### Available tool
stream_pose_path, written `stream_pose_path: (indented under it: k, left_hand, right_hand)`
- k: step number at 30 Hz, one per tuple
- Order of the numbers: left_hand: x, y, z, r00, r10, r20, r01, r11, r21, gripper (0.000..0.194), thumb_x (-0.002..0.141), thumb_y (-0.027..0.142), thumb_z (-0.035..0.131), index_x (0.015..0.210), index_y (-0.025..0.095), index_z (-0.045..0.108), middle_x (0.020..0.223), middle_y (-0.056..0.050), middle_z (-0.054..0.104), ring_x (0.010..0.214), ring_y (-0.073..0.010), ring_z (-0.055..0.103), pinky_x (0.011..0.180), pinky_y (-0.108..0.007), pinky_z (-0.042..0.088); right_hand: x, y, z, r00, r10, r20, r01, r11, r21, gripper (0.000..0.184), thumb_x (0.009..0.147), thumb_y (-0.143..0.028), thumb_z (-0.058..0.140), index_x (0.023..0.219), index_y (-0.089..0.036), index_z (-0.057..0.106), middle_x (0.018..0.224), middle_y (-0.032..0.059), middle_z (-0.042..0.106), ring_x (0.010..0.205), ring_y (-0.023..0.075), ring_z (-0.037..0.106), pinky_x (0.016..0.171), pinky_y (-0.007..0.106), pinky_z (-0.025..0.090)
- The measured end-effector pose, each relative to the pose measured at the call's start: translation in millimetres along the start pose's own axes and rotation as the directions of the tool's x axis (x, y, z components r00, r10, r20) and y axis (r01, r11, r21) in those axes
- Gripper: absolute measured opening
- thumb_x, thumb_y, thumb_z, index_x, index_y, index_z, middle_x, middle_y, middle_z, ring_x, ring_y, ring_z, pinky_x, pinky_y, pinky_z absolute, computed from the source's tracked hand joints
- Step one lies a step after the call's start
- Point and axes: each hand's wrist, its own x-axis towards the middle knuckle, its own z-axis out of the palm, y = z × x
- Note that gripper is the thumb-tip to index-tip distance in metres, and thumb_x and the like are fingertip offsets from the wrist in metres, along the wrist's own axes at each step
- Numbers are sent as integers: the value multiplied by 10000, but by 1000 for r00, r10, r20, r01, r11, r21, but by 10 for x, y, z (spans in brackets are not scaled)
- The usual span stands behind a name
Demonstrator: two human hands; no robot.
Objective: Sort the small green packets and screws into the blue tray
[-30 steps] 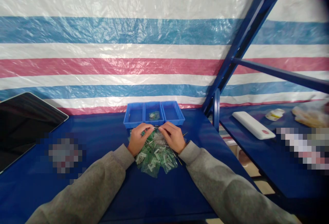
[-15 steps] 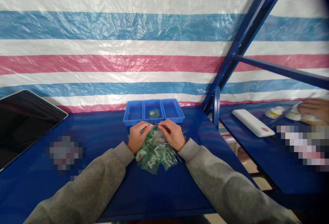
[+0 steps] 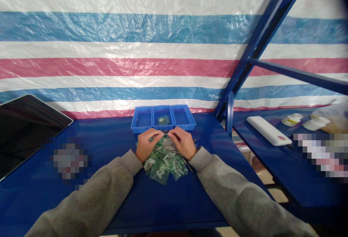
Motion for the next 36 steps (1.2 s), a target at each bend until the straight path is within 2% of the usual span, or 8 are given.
stream_pose_path:
  k: [5, 10, 15, 18, 22, 27, 33, 36]
  left_hand:
    - [4, 17, -3, 997, 44, -69, -45, 999, -4, 129, 851, 237, 565, 848, 163, 671, 844, -51, 662, 725, -133, 591, 725, -268, 480]
    - [2, 21, -4, 992, 25, -121, -27, 1000, -11, 146, 859, 237, 548, 887, 163, 671, 923, -67, 649, 800, -146, 609, 729, -262, 494]
    - [-8, 29, -8, 995, -85, -49, 80, 994, -81, 201, 900, 244, 473, 982, 178, 645, 950, -51, 686, 851, -151, 645, 793, -264, 504]
    - [-6, 32, -3, 994, -110, -7, 108, 989, -102, 217, 918, 255, 438, 961, 175, 635, 904, -38, 689, 834, -143, 649, 785, -252, 503]
    - [-5, 2, 14, 995, -97, -22, 97, 995, -17, 212, 904, 281, 470, 990, 178, 634, 811, -21, 684, 748, -139, 643, 753, -253, 494]
    - [-19, -48, 21, 996, -70, -56, 73, 996, 54, 222, 842, 309, 582, 1014, 192, 659, 794, -15, 689, 680, -136, 625, 732, -259, 490]
    - [-16, -56, -8, 999, 30, -11, -30, 999, 11, 252, 908, 244, 464, 1049, 209, 671, 925, -57, 674, 850, -158, 618, 787, -284, 484]
    - [-15, -65, -1, 1000, 23, -3, -23, 999, -22, 271, 918, 237, 436, 1076, 203, 653, 906, -55, 678, 850, -158, 625, 800, -290, 485]
  right_hand:
    - [-1, 6, 9, 1000, 7, -2, -7, 1000, -21, 211, 926, -276, 451, 862, -183, 629, 779, 51, 629, 744, 163, 589, 692, 266, 444]
    - [0, 15, 3, 997, 36, -61, -38, 999, -28, 226, 933, -276, 431, 879, -183, 630, 797, 59, 636, 759, 171, 590, 709, 279, 447]
    - [-2, 21, 10, 997, 34, -70, -36, 999, -26, 231, 932, -278, 427, 872, -184, 629, 791, 60, 636, 752, 174, 589, 705, 282, 449]
    - [-2, 25, 15, 997, 34, -72, -36, 999, -25, 231, 932, -276, 425, 870, -187, 629, 783, 57, 633, 749, 174, 589, 701, 281, 448]
    - [-1, 27, 13, 997, 37, -69, -39, 999, -25, 226, 931, -271, 426, 875, -184, 627, 785, 55, 630, 751, 172, 586, 713, 282, 444]
    - [2, 21, 15, 996, 47, -71, -49, 999, -23, 232, 932, -274, 423, 873, -182, 627, 793, 55, 631, 757, 172, 588, 715, 282, 441]
    - [3, 24, 6, 996, 45, -78, -45, 999, -10, 231, 930, -274, 424, 874, -183, 629, 794, 59, 635, 760, 176, 588, 725, 289, 449]
    - [3, 8, -12, 996, 40, -81, -41, 999, -5, 230, 929, -273, 421, 900, -184, 631, 812, 66, 639, 768, 179, 591, 729, 294, 455]
